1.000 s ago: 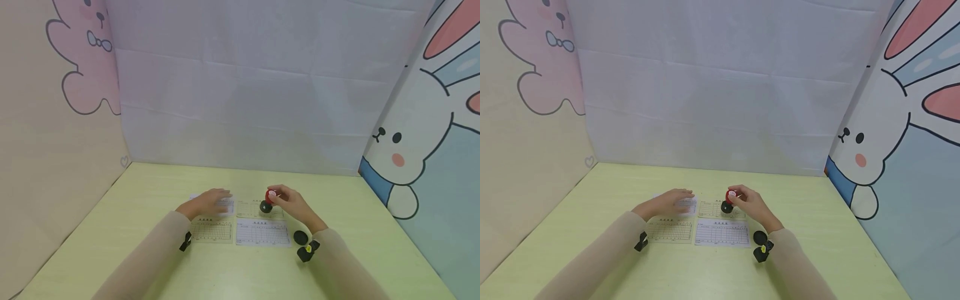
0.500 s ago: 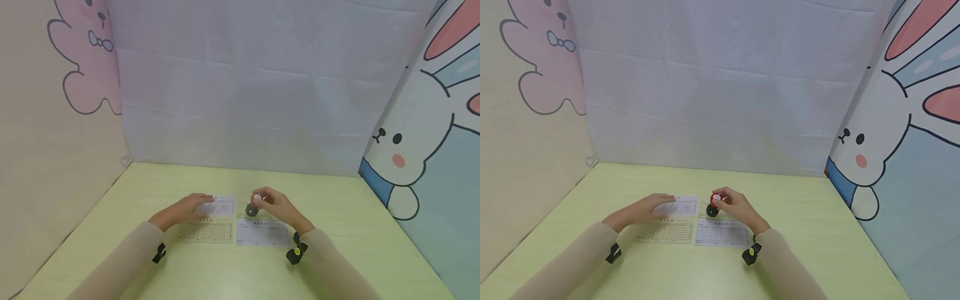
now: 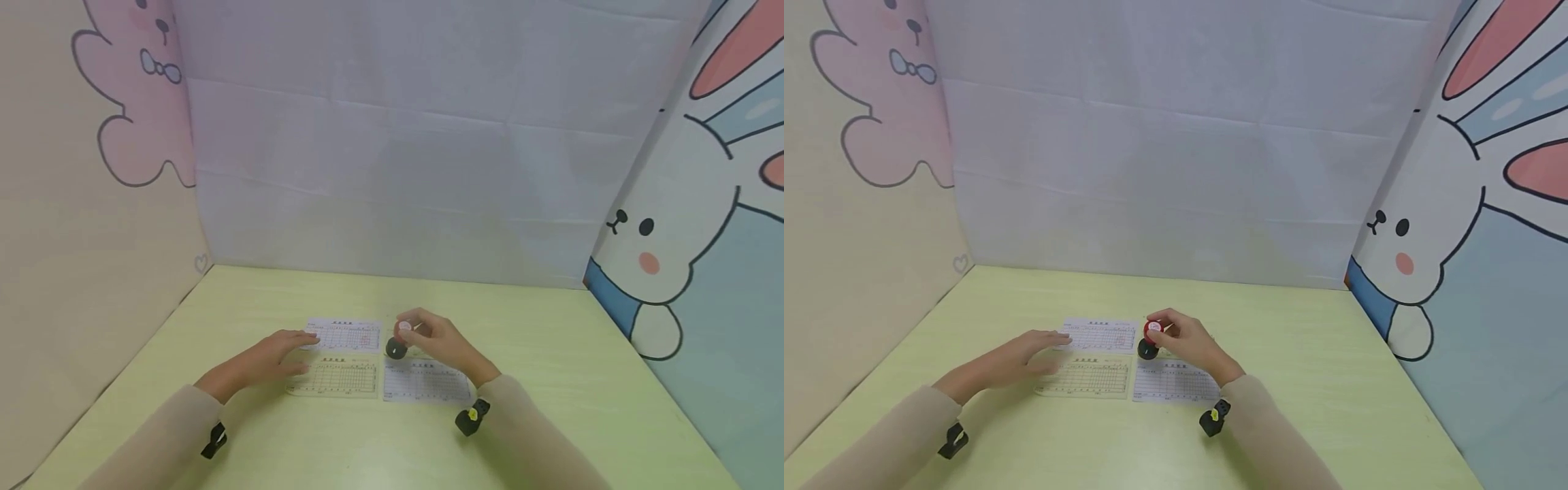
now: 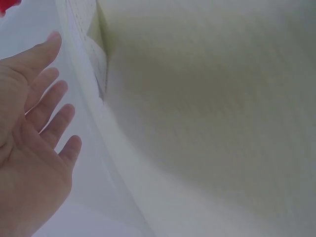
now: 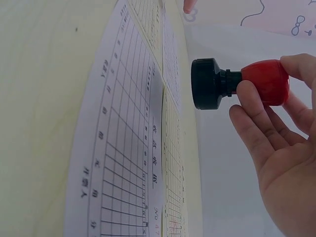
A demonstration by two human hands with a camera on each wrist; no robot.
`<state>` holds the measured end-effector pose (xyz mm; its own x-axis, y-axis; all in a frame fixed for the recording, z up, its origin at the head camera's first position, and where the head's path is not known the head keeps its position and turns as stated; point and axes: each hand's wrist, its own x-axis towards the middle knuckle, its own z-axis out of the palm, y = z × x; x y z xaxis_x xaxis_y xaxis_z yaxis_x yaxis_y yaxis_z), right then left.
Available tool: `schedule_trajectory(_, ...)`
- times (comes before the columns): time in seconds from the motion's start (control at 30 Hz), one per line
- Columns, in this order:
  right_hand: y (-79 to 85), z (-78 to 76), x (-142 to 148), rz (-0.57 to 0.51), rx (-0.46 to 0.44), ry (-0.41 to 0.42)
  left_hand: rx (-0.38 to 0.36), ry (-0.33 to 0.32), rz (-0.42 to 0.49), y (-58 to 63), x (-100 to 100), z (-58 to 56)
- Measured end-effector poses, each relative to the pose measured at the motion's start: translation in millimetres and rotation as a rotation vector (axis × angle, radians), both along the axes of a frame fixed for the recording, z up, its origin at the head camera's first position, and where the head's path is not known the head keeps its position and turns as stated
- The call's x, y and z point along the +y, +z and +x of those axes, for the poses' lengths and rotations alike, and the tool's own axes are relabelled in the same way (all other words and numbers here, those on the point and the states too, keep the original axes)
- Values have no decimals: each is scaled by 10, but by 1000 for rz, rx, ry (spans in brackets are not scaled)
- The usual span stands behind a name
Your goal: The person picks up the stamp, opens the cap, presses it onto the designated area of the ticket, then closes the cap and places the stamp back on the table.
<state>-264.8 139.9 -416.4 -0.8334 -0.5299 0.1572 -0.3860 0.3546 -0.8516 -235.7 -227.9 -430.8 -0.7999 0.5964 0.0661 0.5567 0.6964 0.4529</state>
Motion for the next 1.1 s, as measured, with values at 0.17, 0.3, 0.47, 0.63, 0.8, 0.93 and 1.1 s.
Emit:
schedule_trajectory(0.17,1,33,-24,24,4,-1,34,-29,17,-73,-142,86)
schedule_trajectory(0.3,-8,52,-51,55,16,-10,27,-36,36,-116,-222,128)
schedule_trajectory(0.47,-14,77,-94,55,3,-7,-55,-15,51,-145,-255,170)
schedule_trajectory(0.63,-30,105,-142,74,10,-4,-92,-11,32,-150,-254,202)
schedule_trajectory(0.8,-37,135,-186,70,12,19,-66,-23,-6,-161,-256,208)
schedule_trajectory(0.93,-42,167,-238,69,14,24,-57,-26,-12,-163,-256,211)
schedule_trajectory(1.1,-52,197,-327,77,-7,26,-61,-29,-9,-161,-259,215)
